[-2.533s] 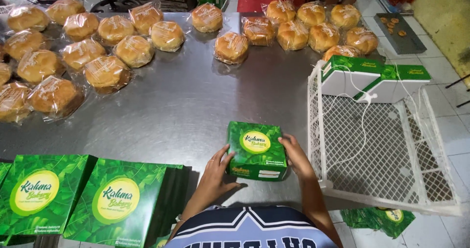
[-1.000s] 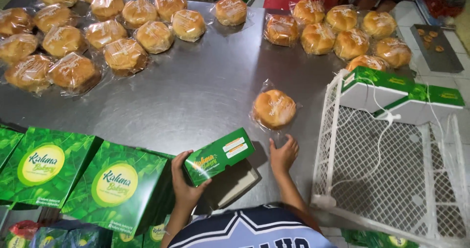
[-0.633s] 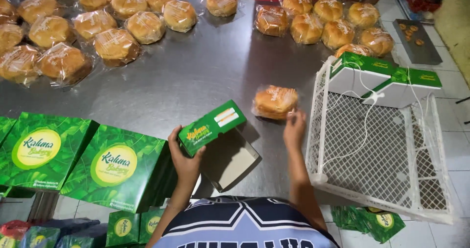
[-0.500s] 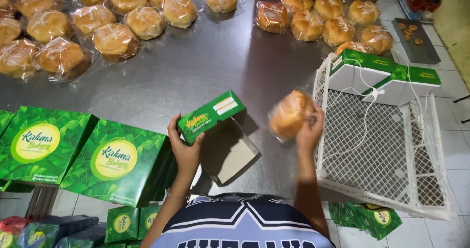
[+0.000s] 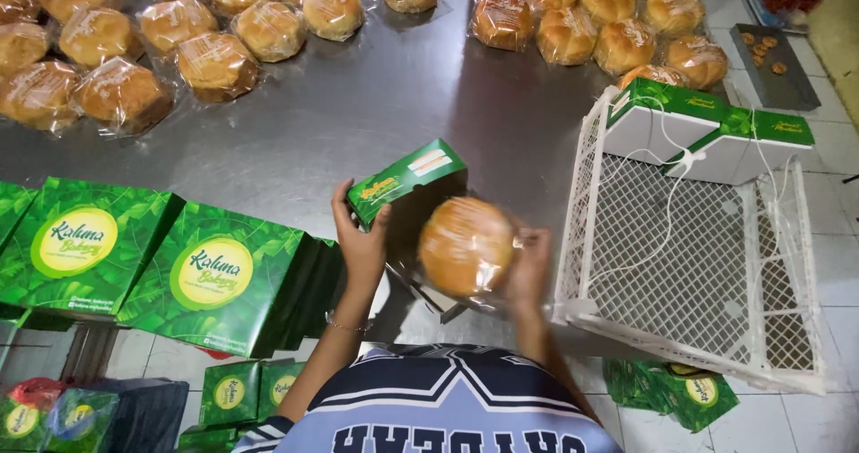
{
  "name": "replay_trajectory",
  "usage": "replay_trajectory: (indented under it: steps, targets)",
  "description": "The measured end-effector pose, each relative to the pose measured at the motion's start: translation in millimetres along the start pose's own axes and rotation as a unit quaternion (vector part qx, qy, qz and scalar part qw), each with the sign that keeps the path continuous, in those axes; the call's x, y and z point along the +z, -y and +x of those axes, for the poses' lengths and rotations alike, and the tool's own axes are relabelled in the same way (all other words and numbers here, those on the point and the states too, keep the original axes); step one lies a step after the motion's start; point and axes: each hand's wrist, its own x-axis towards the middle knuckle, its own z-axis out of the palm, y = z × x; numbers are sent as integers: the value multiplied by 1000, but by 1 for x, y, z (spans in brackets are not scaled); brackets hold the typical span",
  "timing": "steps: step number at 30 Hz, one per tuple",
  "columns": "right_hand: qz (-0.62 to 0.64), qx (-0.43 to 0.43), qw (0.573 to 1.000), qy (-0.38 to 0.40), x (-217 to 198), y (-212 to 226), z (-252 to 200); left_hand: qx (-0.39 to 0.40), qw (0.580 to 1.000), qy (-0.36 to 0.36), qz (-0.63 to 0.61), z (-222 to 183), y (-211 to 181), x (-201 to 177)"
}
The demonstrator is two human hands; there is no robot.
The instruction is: The person places packaged bread rolls into cardboard boxes and stacks the boxes on a table or in a metal crate.
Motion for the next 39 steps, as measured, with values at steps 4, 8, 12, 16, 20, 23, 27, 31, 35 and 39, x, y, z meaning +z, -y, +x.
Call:
replay_trajectory:
  steps: [4, 8, 12, 16, 20, 23, 27, 31, 35, 39]
  targets:
    - [-480, -356, 784, 167, 0, -20, 9, 0, 1000, -1, 23, -7, 1, 9]
    - [-472, -325, 783, 243, 8, -18, -2, 29, 997, 61, 26, -6, 3, 7]
    - [-596, -252, 639, 417, 15, -3, -3, 45, 994, 86, 47, -14, 8, 4]
    - [-546, -175, 762, 301, -6, -4, 25, 64, 994, 72, 47, -36, 24, 0]
    - [-462, -241, 818, 243, 6, -19, 58, -45, 970, 67, 230, -64, 77, -16]
    - [-505, -103, 794, 323, 10, -82, 101, -140, 958, 75, 240, -71, 95, -23]
    - [-448, 33, 850, 276, 11, -30, 70, -175, 955, 85, 224, -62, 89, -25]
    - [-414, -80, 840, 341, -24, -39, 64, -137, 958, 143, 206, -59, 58, -28]
    - [-394, -139, 827, 377, -28, -17, 44, -76, 941, 186, 273, -70, 66, -31]
    - [-367, -57, 860, 351, -40, -50, 70, -11, 945, 155, 287, -78, 104, -45]
